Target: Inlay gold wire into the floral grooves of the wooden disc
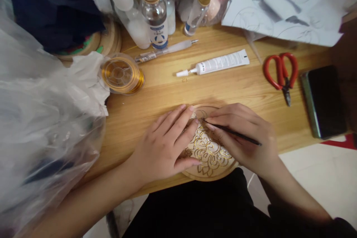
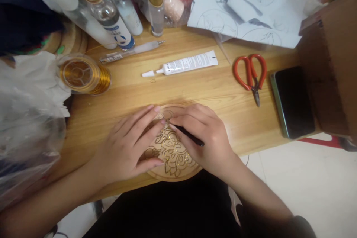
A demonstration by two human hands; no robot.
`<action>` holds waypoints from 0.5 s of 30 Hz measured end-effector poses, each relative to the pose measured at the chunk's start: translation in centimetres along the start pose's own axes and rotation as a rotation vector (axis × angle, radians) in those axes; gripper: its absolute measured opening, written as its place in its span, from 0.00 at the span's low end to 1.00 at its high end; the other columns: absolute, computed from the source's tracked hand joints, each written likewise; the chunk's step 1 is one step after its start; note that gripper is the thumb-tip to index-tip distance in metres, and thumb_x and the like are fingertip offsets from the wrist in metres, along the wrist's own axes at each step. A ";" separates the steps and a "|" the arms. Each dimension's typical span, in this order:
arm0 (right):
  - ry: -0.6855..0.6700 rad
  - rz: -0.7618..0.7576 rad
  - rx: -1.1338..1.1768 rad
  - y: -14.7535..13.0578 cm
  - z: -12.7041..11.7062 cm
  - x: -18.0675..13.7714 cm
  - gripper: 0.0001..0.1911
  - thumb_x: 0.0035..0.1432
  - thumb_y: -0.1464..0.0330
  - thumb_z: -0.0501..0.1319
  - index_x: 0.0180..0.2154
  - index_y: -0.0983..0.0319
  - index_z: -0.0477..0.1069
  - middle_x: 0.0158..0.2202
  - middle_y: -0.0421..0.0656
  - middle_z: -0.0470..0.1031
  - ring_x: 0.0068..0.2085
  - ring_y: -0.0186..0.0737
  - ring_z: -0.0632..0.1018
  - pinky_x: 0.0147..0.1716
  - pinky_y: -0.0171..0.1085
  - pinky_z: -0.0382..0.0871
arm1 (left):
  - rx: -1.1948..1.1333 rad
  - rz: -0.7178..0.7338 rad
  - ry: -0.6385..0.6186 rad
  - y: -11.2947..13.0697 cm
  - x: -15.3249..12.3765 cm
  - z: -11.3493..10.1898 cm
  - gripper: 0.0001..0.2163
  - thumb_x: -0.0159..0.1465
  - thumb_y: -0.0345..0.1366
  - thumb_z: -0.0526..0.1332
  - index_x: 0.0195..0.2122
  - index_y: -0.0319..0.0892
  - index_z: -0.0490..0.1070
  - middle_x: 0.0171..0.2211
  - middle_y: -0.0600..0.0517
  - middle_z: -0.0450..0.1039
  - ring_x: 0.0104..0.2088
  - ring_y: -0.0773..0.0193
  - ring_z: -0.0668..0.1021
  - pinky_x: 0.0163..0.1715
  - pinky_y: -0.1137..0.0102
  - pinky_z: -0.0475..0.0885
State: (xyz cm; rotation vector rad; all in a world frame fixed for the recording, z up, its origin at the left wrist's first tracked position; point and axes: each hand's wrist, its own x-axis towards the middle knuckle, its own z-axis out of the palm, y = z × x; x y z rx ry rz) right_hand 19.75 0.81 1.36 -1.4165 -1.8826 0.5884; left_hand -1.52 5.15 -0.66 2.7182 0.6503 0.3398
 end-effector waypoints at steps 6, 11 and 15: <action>-0.008 0.006 0.002 0.0 0.0 0.1 0.09 0.57 0.76 0.63 0.39 0.60 0.75 0.36 0.44 0.79 0.38 0.41 0.78 0.36 0.42 0.74 | -0.012 -0.006 -0.010 0.0 -0.1 0.0 0.30 0.65 0.54 0.55 0.60 0.35 0.63 0.62 0.36 0.60 0.63 0.45 0.63 0.57 0.54 0.64; -0.009 0.000 0.004 0.1 0.0 0.1 0.09 0.56 0.76 0.63 0.40 0.60 0.75 0.36 0.44 0.79 0.38 0.41 0.78 0.36 0.42 0.74 | -0.027 -0.003 -0.005 0.0 0.0 -0.1 0.29 0.65 0.53 0.56 0.58 0.35 0.65 0.62 0.35 0.61 0.62 0.45 0.64 0.56 0.53 0.64; -0.005 0.017 0.001 0.1 -0.1 -0.1 0.10 0.56 0.76 0.64 0.40 0.61 0.74 0.37 0.44 0.79 0.39 0.41 0.78 0.38 0.42 0.74 | -0.016 0.003 0.004 -0.1 0.1 -0.1 0.29 0.65 0.53 0.55 0.58 0.34 0.65 0.61 0.34 0.61 0.62 0.44 0.65 0.55 0.53 0.65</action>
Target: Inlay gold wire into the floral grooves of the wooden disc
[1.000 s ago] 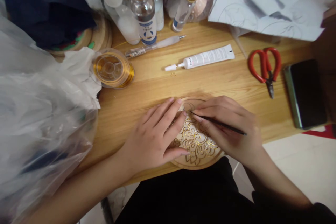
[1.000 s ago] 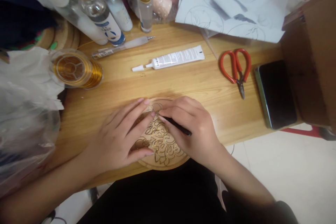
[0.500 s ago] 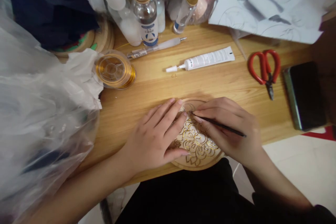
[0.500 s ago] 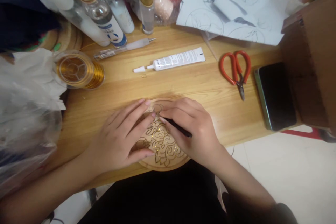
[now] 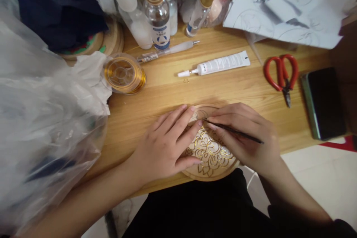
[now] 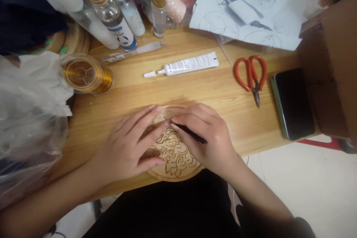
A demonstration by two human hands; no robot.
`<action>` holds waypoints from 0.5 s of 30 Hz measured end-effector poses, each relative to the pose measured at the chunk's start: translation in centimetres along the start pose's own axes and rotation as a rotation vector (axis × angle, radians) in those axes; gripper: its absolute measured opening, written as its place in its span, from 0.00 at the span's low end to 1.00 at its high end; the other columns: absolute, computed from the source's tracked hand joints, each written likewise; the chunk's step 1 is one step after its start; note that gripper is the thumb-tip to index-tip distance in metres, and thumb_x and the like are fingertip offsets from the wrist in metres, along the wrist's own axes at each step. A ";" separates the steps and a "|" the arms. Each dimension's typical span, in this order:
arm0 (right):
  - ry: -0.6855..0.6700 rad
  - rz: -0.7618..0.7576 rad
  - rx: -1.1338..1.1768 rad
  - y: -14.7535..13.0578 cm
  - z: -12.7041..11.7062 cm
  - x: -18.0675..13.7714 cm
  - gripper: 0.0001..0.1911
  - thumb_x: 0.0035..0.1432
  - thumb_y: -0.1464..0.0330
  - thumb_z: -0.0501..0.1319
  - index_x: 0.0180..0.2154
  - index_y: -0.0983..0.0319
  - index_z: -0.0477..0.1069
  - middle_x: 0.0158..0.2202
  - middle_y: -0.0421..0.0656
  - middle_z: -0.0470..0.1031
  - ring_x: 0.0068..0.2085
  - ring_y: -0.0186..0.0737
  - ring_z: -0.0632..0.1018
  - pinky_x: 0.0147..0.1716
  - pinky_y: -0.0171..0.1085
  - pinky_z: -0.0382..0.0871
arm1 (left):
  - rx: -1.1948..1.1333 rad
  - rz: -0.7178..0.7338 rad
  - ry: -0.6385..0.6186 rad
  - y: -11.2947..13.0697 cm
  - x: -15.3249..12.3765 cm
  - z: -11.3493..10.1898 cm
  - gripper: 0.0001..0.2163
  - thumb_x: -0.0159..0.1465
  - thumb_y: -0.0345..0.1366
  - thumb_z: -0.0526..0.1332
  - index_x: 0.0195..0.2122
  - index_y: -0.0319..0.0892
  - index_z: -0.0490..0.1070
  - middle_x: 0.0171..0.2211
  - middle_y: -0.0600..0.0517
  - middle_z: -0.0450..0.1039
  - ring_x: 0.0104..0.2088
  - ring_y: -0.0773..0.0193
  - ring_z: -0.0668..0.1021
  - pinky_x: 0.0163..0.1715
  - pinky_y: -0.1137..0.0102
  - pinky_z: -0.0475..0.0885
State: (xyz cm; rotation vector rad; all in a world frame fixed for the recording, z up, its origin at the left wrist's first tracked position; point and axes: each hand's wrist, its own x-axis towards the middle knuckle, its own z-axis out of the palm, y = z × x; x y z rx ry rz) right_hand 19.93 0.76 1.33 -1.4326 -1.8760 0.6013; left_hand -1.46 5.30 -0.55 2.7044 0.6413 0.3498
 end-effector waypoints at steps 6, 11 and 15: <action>0.006 0.008 -0.002 0.1 -0.4 -0.2 0.10 0.56 0.75 0.64 0.40 0.58 0.74 0.36 0.43 0.79 0.38 0.40 0.79 0.37 0.42 0.73 | 0.014 -0.004 -0.004 0.1 -0.1 0.1 0.29 0.66 0.53 0.55 0.58 0.35 0.66 0.62 0.35 0.61 0.62 0.44 0.64 0.55 0.53 0.66; 0.000 -0.022 0.014 0.1 -0.2 0.1 0.09 0.55 0.77 0.65 0.39 0.61 0.75 0.35 0.44 0.79 0.38 0.40 0.79 0.37 0.41 0.73 | 0.022 -0.003 0.004 0.1 -0.2 0.1 0.28 0.66 0.53 0.55 0.58 0.34 0.66 0.62 0.35 0.61 0.62 0.44 0.64 0.55 0.54 0.65; 0.001 -0.022 0.027 0.1 -0.1 0.1 0.09 0.54 0.78 0.65 0.39 0.63 0.75 0.36 0.45 0.79 0.38 0.40 0.79 0.38 0.40 0.73 | 0.030 -0.001 0.005 0.1 -0.2 0.2 0.28 0.66 0.53 0.54 0.58 0.35 0.65 0.62 0.35 0.60 0.62 0.44 0.64 0.55 0.54 0.65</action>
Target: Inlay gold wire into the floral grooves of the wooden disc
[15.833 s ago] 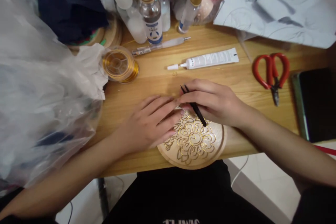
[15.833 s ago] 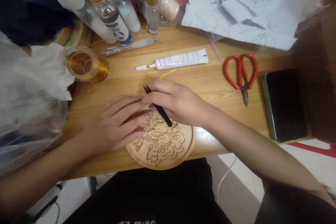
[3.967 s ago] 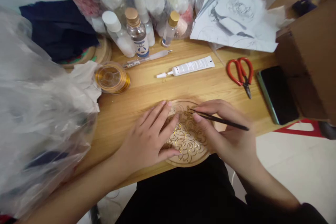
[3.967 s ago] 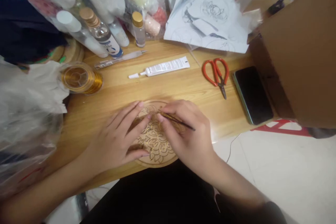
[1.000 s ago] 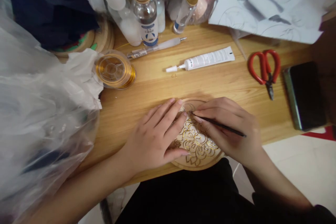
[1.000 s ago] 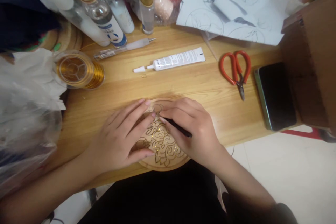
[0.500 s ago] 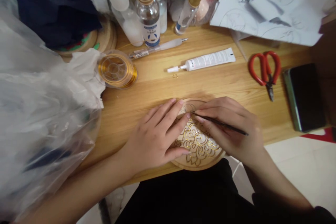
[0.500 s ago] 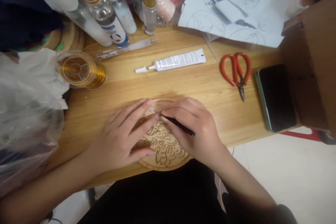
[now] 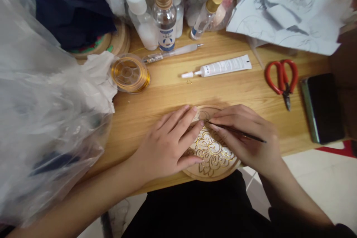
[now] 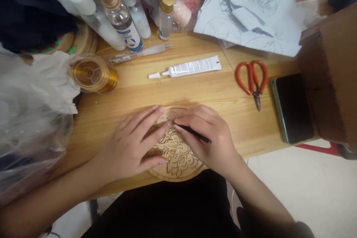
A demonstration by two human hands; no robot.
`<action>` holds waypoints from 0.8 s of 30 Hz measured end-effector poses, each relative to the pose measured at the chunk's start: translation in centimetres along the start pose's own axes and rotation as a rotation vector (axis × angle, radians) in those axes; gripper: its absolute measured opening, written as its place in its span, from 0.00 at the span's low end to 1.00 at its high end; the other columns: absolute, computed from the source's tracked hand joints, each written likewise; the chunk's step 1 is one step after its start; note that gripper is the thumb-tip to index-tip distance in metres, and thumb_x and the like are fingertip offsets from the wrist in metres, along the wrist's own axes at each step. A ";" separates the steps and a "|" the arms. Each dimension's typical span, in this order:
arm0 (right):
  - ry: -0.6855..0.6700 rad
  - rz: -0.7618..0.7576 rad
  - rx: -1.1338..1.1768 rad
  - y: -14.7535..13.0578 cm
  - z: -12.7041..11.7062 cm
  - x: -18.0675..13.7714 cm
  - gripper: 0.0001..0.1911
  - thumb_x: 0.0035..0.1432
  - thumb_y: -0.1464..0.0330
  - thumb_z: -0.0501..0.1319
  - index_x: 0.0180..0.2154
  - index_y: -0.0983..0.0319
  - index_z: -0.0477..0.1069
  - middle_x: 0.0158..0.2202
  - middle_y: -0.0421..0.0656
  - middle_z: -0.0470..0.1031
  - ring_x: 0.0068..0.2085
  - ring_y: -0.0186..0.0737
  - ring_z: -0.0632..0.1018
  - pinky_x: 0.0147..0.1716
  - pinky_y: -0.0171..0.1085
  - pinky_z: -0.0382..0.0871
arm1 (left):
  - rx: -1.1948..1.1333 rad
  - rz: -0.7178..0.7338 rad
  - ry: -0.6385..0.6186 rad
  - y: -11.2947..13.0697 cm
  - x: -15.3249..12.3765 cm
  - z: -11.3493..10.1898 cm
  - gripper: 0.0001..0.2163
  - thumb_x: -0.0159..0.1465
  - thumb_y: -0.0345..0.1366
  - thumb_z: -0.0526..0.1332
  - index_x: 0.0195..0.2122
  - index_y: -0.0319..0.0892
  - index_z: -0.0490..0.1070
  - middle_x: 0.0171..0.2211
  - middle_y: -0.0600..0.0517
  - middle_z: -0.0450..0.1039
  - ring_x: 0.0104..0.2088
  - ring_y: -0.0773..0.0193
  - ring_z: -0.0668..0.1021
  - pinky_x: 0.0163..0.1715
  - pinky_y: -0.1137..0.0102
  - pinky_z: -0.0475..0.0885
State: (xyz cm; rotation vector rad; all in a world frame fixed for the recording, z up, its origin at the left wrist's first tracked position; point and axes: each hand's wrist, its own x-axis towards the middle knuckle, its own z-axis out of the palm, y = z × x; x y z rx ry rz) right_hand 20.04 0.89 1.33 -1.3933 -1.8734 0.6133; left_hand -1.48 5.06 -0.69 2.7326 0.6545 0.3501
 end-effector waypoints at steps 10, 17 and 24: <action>0.007 0.015 -0.053 -0.2 0.4 0.0 0.08 0.55 0.77 0.64 0.38 0.62 0.75 0.35 0.44 0.79 0.37 0.40 0.78 0.38 0.41 0.72 | -0.002 -0.009 -0.011 0.0 -0.1 0.0 0.28 0.67 0.53 0.53 0.58 0.35 0.65 0.63 0.36 0.60 0.63 0.45 0.63 0.56 0.54 0.63; 0.091 0.133 -0.108 -1.2 1.1 -0.4 0.05 0.56 0.75 0.64 0.35 0.61 0.73 0.33 0.42 0.79 0.35 0.37 0.78 0.37 0.40 0.70 | 0.015 -0.018 -0.012 0.1 -0.3 0.2 0.28 0.67 0.54 0.51 0.59 0.36 0.63 0.64 0.37 0.58 0.64 0.46 0.61 0.56 0.55 0.62; 0.174 0.254 -0.207 -2.1 2.2 -0.6 0.02 0.57 0.72 0.63 0.33 0.59 0.73 0.32 0.39 0.79 0.36 0.36 0.78 0.39 0.39 0.68 | 0.037 -0.029 -0.018 0.1 -0.3 0.2 0.29 0.67 0.55 0.52 0.59 0.38 0.63 0.64 0.39 0.58 0.64 0.47 0.61 0.58 0.57 0.60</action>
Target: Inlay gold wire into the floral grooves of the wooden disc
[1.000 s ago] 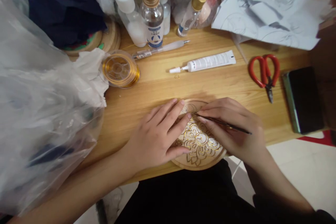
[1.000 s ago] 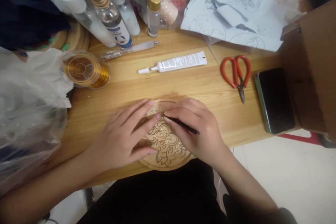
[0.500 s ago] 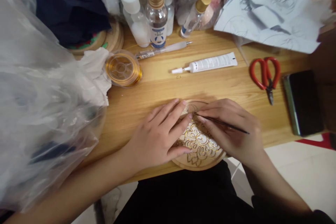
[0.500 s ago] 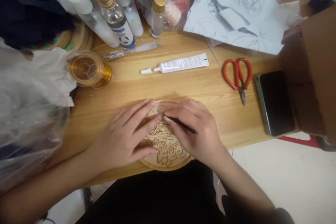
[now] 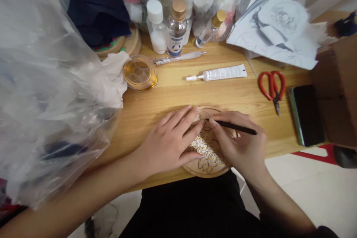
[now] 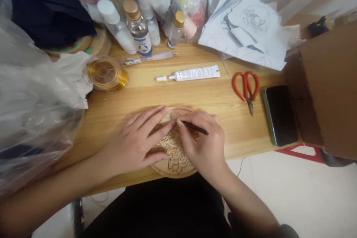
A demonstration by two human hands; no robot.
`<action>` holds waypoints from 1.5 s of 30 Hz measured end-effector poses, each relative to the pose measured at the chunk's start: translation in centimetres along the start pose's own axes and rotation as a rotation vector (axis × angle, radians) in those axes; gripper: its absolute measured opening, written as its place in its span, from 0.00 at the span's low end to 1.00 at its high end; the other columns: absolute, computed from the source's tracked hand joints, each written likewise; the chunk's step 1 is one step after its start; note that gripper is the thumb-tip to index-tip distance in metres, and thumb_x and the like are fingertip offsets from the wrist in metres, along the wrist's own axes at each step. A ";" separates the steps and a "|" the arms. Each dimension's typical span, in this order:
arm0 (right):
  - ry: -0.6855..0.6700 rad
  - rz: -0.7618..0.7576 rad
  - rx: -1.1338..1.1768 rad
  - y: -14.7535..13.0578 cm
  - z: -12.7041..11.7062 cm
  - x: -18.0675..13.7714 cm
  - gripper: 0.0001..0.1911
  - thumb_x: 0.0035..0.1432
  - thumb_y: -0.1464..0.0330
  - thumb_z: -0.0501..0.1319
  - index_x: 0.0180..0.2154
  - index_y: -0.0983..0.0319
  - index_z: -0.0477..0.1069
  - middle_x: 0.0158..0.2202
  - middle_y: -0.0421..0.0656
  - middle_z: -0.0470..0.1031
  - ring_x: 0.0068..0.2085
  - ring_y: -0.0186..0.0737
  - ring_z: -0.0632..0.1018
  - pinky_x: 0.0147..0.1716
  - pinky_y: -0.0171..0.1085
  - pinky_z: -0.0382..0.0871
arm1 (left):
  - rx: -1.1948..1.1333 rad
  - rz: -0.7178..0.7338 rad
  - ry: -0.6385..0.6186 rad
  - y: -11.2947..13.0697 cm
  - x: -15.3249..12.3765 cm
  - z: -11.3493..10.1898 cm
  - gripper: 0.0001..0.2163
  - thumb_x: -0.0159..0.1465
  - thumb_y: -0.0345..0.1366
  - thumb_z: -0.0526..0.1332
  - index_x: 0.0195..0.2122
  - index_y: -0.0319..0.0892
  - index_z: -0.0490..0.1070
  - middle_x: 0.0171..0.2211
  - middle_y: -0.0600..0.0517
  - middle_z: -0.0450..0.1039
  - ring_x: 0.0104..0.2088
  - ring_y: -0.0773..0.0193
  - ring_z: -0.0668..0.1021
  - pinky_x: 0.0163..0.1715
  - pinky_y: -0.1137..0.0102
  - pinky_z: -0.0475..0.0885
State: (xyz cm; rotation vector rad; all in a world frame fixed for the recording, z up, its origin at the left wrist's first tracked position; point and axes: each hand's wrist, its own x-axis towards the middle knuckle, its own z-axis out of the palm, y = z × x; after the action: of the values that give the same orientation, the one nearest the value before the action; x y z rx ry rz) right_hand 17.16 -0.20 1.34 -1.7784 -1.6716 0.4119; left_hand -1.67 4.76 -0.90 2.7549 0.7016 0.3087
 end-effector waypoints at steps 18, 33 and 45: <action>0.121 0.097 0.051 -0.1 -2.1 0.2 0.03 0.54 0.67 0.66 0.32 0.59 0.76 0.31 0.41 0.79 0.33 0.37 0.78 0.33 0.38 0.71 | 0.018 -0.036 0.015 0.2 -0.5 0.3 0.28 0.65 0.55 0.55 0.60 0.41 0.63 0.64 0.41 0.58 0.64 0.50 0.62 0.60 0.58 0.59; -0.061 0.081 0.224 2.5 -4.1 -5.2 0.08 0.57 0.68 0.62 0.39 0.62 0.70 0.32 0.41 0.77 0.33 0.35 0.78 0.34 0.36 0.73 | 0.124 -0.040 0.011 1.0 -0.3 -0.1 0.28 0.65 0.53 0.56 0.60 0.39 0.64 0.62 0.37 0.60 0.63 0.48 0.64 0.58 0.56 0.63; -0.196 0.087 0.216 3.4 -5.0 -4.0 0.12 0.58 0.67 0.59 0.44 0.62 0.70 0.26 0.37 0.71 0.26 0.32 0.72 0.26 0.33 0.67 | 0.136 -0.020 0.021 1.2 -0.2 -0.3 0.27 0.65 0.52 0.56 0.59 0.38 0.65 0.60 0.35 0.62 0.61 0.44 0.66 0.56 0.52 0.65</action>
State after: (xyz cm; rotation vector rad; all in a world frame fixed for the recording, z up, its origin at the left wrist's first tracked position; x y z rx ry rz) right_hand 22.41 -5.16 2.04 -1.6975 -1.6144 0.7972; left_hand -1.39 3.73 -0.21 2.8746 0.7820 0.2968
